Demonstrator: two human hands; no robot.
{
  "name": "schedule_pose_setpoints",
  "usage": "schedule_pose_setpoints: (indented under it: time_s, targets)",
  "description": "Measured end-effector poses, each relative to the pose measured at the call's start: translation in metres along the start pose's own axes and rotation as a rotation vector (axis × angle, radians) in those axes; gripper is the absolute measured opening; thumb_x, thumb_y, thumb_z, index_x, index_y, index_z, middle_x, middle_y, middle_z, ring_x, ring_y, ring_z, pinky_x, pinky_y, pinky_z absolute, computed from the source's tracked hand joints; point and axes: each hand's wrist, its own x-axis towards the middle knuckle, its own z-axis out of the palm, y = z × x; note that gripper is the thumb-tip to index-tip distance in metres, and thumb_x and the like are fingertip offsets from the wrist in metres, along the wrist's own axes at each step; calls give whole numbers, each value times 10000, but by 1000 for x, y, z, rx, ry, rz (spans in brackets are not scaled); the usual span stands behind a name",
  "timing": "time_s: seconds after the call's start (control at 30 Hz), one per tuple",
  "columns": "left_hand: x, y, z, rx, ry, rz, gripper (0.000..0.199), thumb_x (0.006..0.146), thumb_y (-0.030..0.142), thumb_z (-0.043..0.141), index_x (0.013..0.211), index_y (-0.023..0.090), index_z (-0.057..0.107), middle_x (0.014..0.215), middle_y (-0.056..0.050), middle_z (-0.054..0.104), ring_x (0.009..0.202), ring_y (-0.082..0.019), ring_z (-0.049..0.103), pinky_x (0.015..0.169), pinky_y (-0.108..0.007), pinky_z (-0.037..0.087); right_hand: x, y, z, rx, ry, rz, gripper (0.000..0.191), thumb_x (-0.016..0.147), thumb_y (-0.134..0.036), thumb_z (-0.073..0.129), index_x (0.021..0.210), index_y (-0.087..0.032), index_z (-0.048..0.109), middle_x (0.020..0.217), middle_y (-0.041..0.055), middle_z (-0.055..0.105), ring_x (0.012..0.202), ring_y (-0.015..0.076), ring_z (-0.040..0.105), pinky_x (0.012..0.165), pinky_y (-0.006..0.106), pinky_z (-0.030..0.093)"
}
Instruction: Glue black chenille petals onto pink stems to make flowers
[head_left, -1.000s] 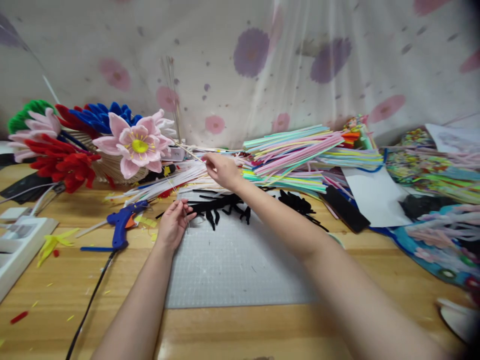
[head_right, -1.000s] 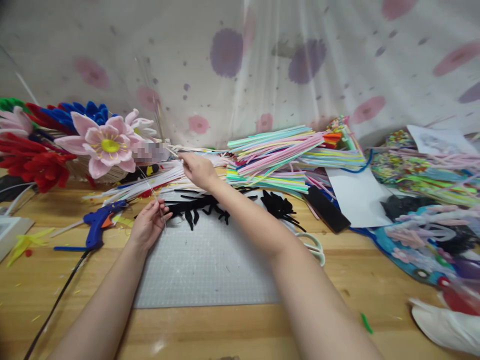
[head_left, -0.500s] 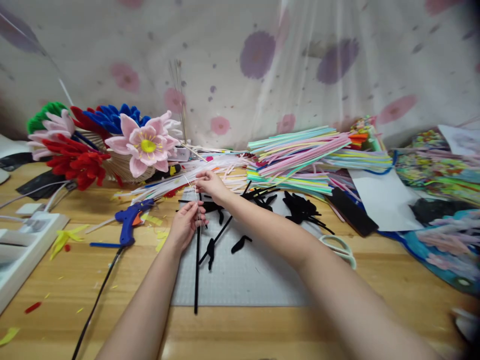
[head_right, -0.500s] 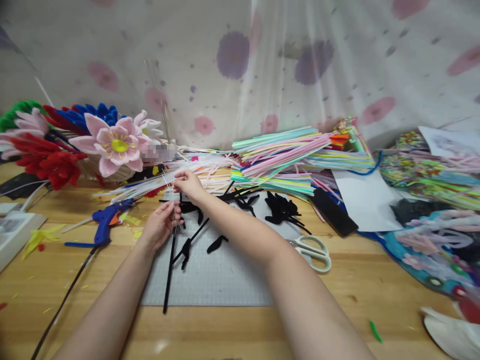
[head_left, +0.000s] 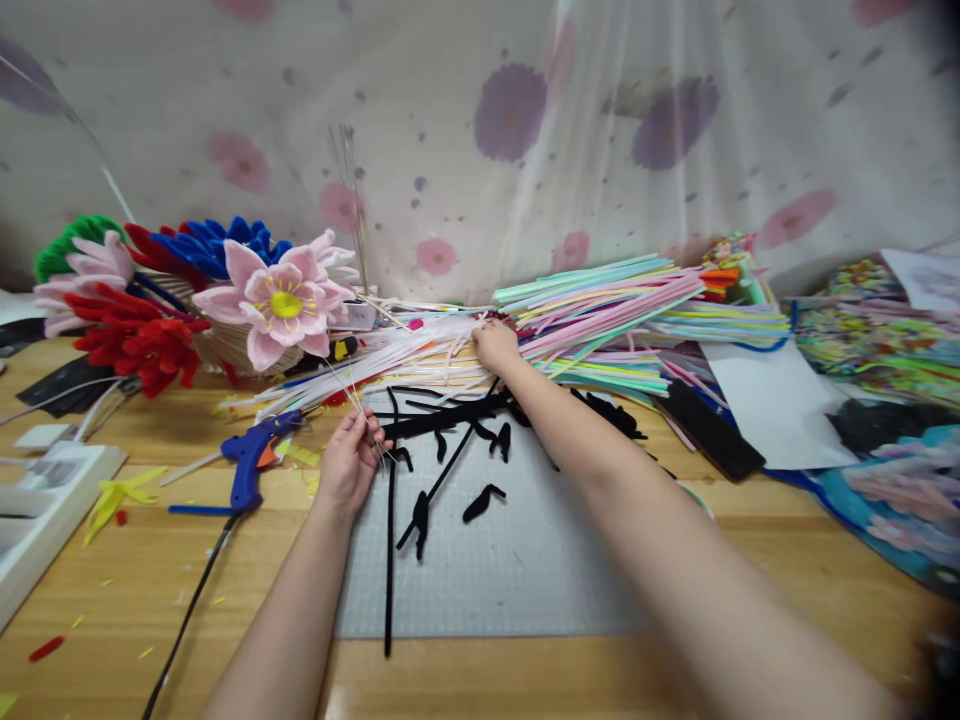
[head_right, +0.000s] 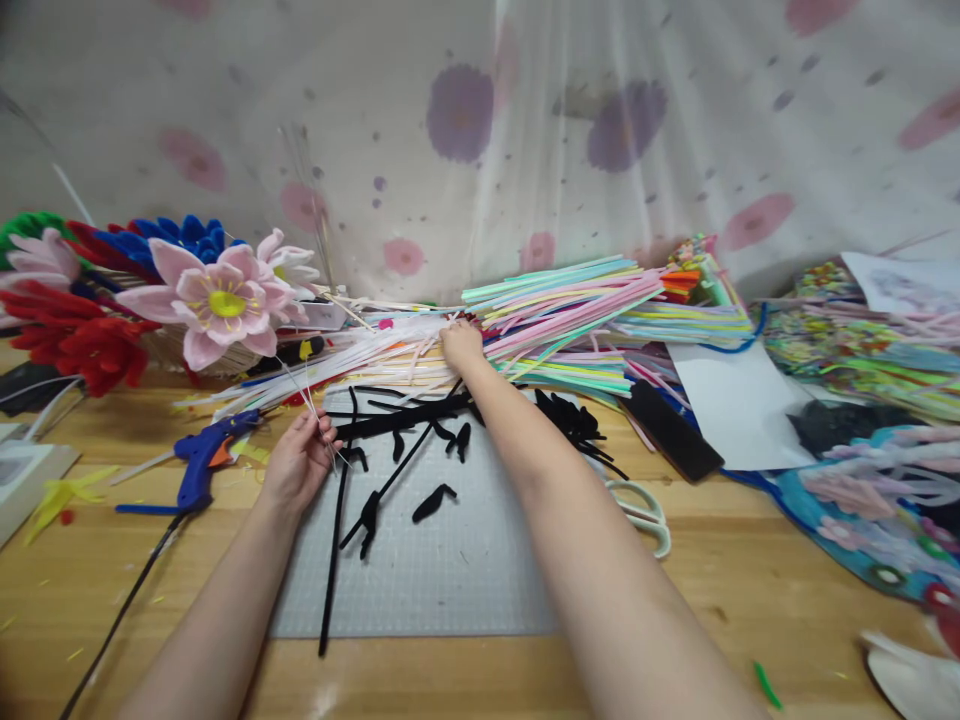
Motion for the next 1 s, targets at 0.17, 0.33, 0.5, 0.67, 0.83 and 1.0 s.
schedule_pose_setpoints:
  time_s: [0.17,0.33,0.5,0.67,0.83,1.0]
  targets:
    - [0,-1,0,27,-23,11,113,726,200,625,799,146,558,621,37,513,498,-59,494,482,-208,516,15,15,-23,41,-85,-105,279,820,-194,409,971,-176,643,1028,111,635,921,204,557,739,279,382]
    - [0,-2,-1,34,-30,22,114,719,203,630,794,145,565,619,37,512,498,-61,490,479,-215,519,38,18,-60,223,-88,-186,232,786,-177,472,957,-174,629,908,56,658,773,147,560,666,230,359]
    - [0,-1,-1,29,-26,24,124,711,199,636,794,144,562,622,37,516,495,-58,489,476,-211,519,47,-2,-80,684,-104,-132,174,812,-184,475,917,-136,606,714,10,607,550,69,448,554,186,342]
    - [0,-2,1,31,-17,24,116,718,205,632,791,149,562,615,36,525,488,-57,493,476,-211,520,38,-26,-85,1234,-468,-17,106,816,-128,476,832,-115,579,544,-39,470,386,27,245,385,147,230]
    - [-2,-3,4,24,-54,16,139,726,205,630,846,139,605,613,34,514,486,-49,486,457,-180,507,3,-44,-75,1365,-1002,156,182,837,-48,406,764,-84,569,473,-47,423,318,9,239,311,113,190]
    - [-5,-4,8,21,-89,-36,165,738,183,623,895,133,616,641,28,537,530,-49,532,549,-202,537,-44,-65,-63,1687,-988,172,185,855,-33,377,755,-105,514,642,34,600,573,89,605,564,204,512]
